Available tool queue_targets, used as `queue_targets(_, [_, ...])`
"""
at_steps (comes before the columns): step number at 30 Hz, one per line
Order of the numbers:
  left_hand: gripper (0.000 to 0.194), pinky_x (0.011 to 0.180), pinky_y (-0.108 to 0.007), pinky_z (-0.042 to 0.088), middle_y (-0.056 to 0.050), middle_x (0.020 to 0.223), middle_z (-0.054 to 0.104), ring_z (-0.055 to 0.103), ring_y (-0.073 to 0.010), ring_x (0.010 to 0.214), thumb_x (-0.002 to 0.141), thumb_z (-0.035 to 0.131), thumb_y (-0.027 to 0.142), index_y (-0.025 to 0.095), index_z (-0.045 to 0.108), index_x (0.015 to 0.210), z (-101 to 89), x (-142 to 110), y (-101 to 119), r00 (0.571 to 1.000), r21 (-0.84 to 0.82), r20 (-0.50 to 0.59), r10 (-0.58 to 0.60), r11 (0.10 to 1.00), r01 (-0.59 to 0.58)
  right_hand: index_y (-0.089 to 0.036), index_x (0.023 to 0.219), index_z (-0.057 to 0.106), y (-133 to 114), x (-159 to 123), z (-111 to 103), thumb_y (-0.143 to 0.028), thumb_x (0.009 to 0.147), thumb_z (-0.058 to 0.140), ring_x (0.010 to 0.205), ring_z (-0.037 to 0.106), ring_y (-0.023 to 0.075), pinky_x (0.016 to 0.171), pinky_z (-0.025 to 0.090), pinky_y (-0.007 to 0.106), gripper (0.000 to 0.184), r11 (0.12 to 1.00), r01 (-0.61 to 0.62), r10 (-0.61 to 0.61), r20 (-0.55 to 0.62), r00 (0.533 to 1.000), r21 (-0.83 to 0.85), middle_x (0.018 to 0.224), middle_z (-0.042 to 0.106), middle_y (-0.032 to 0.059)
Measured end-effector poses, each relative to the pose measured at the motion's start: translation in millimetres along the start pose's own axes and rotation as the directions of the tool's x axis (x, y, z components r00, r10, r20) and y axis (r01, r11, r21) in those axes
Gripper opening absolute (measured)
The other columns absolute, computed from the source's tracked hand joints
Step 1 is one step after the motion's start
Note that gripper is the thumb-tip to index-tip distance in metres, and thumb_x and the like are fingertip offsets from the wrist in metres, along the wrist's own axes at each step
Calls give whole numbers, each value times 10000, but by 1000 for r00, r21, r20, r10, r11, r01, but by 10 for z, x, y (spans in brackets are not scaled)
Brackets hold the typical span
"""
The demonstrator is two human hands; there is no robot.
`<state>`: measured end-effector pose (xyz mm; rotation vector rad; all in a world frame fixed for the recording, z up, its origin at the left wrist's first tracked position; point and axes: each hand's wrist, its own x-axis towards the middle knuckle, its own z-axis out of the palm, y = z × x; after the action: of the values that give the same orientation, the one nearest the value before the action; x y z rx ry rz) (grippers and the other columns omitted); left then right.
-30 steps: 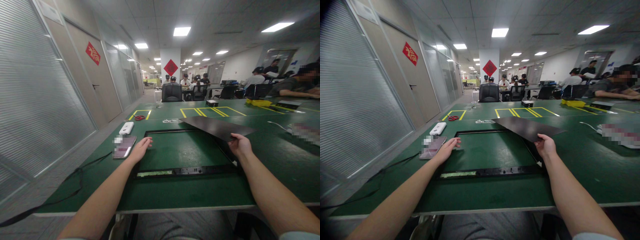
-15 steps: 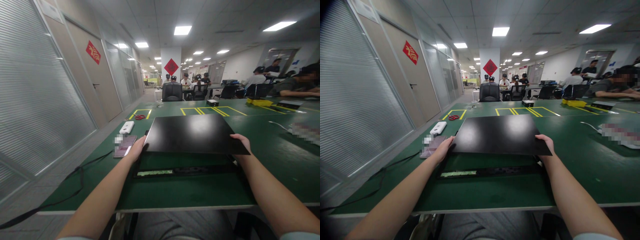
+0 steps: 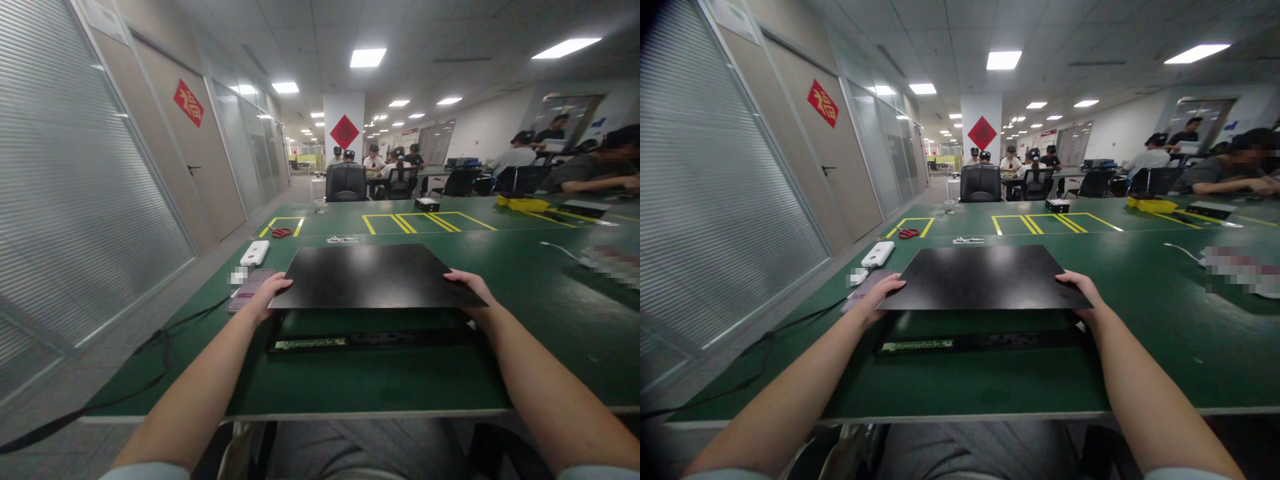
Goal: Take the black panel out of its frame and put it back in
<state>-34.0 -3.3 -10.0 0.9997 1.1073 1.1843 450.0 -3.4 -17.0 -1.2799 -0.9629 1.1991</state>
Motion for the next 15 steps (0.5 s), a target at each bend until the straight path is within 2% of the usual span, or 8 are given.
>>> queue_targets(4, [268, 526, -246, 489, 7, 673, 714, 664, -181, 579, 532, 753, 239, 192, 631, 765, -17, 8, -20, 999, -65, 15, 51, 997, -50, -197, 1054, 767, 2, -12, 81, -198, 656, 624, 753, 748, 277, 664, 586, 380, 422, 991, -116, 110, 105, 988, 62, 831, 784, 79])
queue_targets(9, [359, 506, -257, 479, -1, 679, 733, 664, -193, 570, 513, 756, 245, 179, 675, 856, -5, 5, 13, 999, -66, -23, 49, 997, -51, -197, 957, 753, -18, -44, 97, -196, 720, 608, 674, 728, 247, 662, 603, 372, 278, 970, -182, 168, 99, 981, 163, 775, 772, 66])
queue_targets(11, [378, 516, -262, 483, -19, 694, 745, 673, -199, 581, 518, 787, 260, 165, 688, 871, -10, 19, 20, 999, -46, -13, 37, 998, -38, -186, 925, 737, -25, -38, 84, -183, 754, 596, 668, 721, 227, 667, 607, 350, 222, 966, -178, 168, 66, 984, 190, 762, 764, 74])
queue_targets(15, [370, 540, -263, 494, -7, 687, 742, 665, -184, 568, 501, 804, 248, 172, 663, 834, -11, 36, 9, 997, -37, -49, 58, 998, -60, -175, 953, 695, -32, -3, 56, -102, 751, 574, 689, 714, 176, 646, 585, 266, 247, 977, -65, 84, -85, 993, 205, 773, 758, 85])
